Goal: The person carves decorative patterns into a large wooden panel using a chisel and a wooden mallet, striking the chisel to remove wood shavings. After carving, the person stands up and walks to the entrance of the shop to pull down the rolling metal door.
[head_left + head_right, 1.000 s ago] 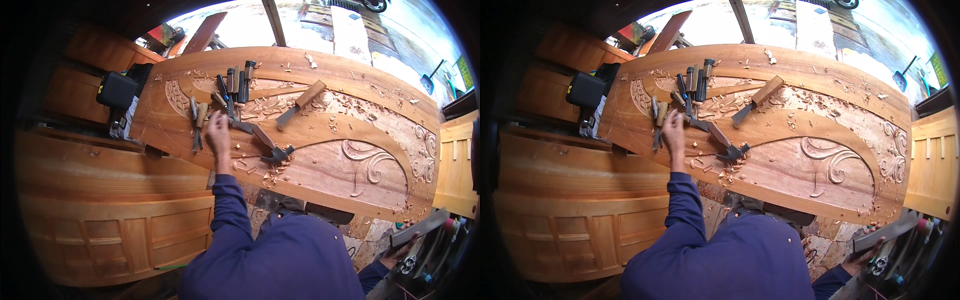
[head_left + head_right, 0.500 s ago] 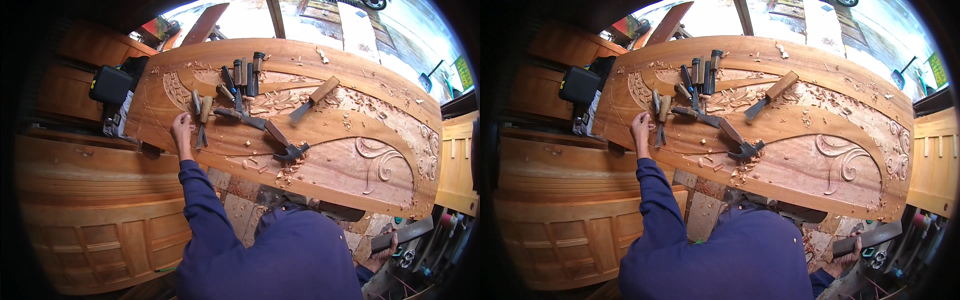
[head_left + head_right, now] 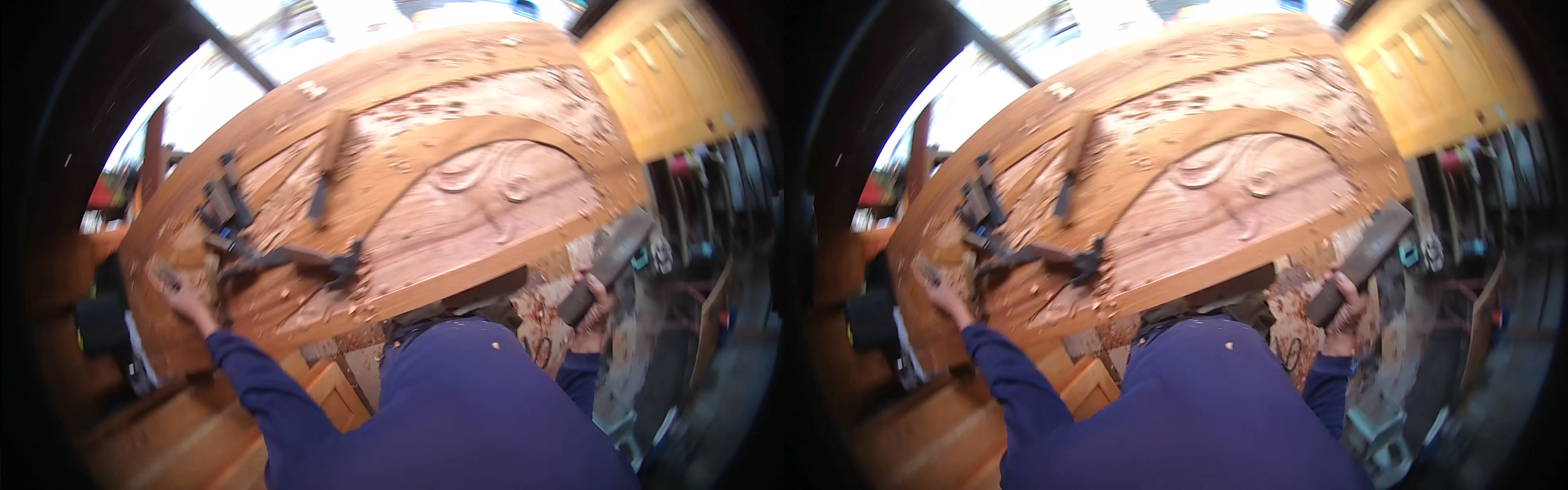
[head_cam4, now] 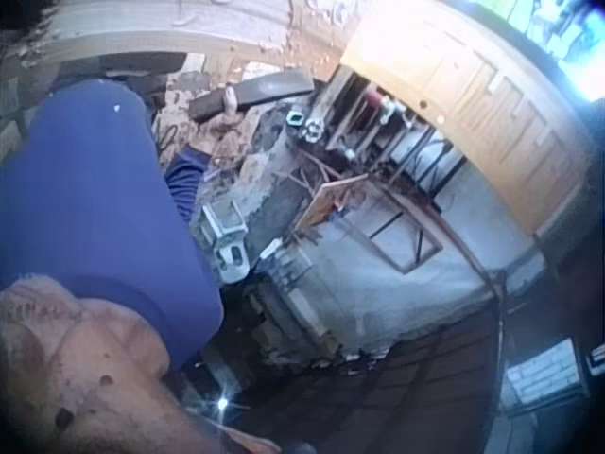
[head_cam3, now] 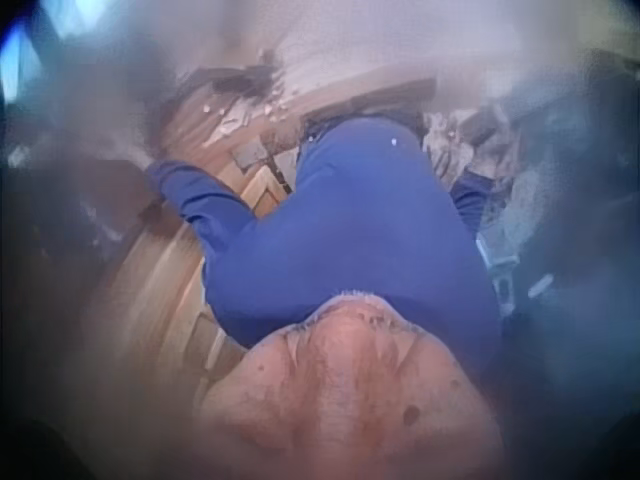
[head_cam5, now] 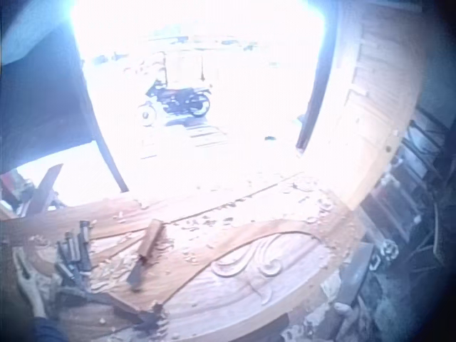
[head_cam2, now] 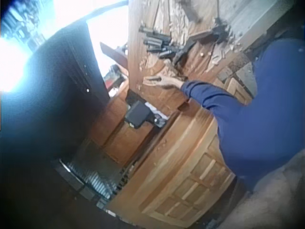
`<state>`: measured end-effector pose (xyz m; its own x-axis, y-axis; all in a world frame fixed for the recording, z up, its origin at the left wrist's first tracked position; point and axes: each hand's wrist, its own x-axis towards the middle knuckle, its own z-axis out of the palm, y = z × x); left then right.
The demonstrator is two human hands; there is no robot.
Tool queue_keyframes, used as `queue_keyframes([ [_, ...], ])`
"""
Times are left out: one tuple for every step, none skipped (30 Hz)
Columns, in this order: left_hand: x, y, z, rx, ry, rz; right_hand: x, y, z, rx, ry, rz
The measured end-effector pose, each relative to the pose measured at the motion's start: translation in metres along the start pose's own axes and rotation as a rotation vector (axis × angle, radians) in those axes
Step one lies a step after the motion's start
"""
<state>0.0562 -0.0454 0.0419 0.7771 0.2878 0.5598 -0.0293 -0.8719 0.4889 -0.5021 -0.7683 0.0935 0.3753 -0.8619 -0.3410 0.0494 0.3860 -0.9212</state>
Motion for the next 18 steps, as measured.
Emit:
queue_keyframes([
  [0.043,-0.021,-0.036,0.143,0.143,0.08,0.006,0.005,-0.003,0.028,-0.046,-0.047],
  [0.017,0.008,-0.002,0.145,0.244,0.036,-0.007,-0.006,-0.001,-0.027,0.039,-0.1],
  [0.018,0.044,0.005,0.202,0.196,0.103,-0.017,-0.016,-0.003,-0.047,0.11,-0.135],
  [-0.006,0.13,0.0,0.224,0.294,0.178,-0.021,-0.015,-0.011,-0.041,0.123,-0.137],
  [0.022,0.126,-0.024,0.319,0.343,0.22,-0.018,-0.013,-0.015,-0.007,0.129,-0.123],
  [0.028,0.154,-0.025,-0.086,0.245,0.14,-0.018,-0.011,-0.017,0.011,0.116,-0.088],
  [0.028,0.192,-0.024,-0.487,0.129,0.055,-0.018,-0.009,-0.022,0.029,0.106,-0.054],
  [0.026,0.226,-0.021,-0.489,0.118,0.072,-0.018,-0.004,-0.029,0.042,0.12,-0.022],
  [0.022,0.267,-0.013,-0.783,-0.136,-0.013,-0.018,-0.003,-0.031,0.057,0.137,-0.017],
  [0.013,0.314,-0.005,-1.063,-0.403,-0.104,-0.018,-0.002,-0.029,0.075,0.157,-0.035],
  [-0.018,0.382,-0.005,-1.085,-0.499,-0.138,-0.018,0.0,-0.027,0.091,0.172,-0.049],
  [-0.043,0.424,0.002,-1.044,-0.531,-0.057,-0.016,0.004,-0.025,0.124,0.177,-0.026],
  [-0.072,0.459,0.02,-1.014,-0.569,0.006,-0.016,0.006,-0.023,0.124,0.179,-0.021],
  [-0.103,0.499,0.027,-1.026,-0.602,0.069,-0.016,0.006,-0.023,0.129,0.169,-0.028],
  [-0.127,0.53,0.036,-0.897,-0.604,0.226,-0.016,0.008,-0.024,0.141,0.159,-0.037],
  [-0.146,0.547,0.054,-0.906,-0.626,0.293,-0.016,0.01,-0.027,0.151,0.161,-0.028],
  [-0.165,0.58,0.06,-1.121,-0.812,0.197,-0.018,0.013,-0.033,0.137,0.157,-0.014],
  [-0.188,0.608,0.067,-1.238,-0.882,0.124,-0.02,0.014,-0.038,0.118,0.161,-0.007],
])
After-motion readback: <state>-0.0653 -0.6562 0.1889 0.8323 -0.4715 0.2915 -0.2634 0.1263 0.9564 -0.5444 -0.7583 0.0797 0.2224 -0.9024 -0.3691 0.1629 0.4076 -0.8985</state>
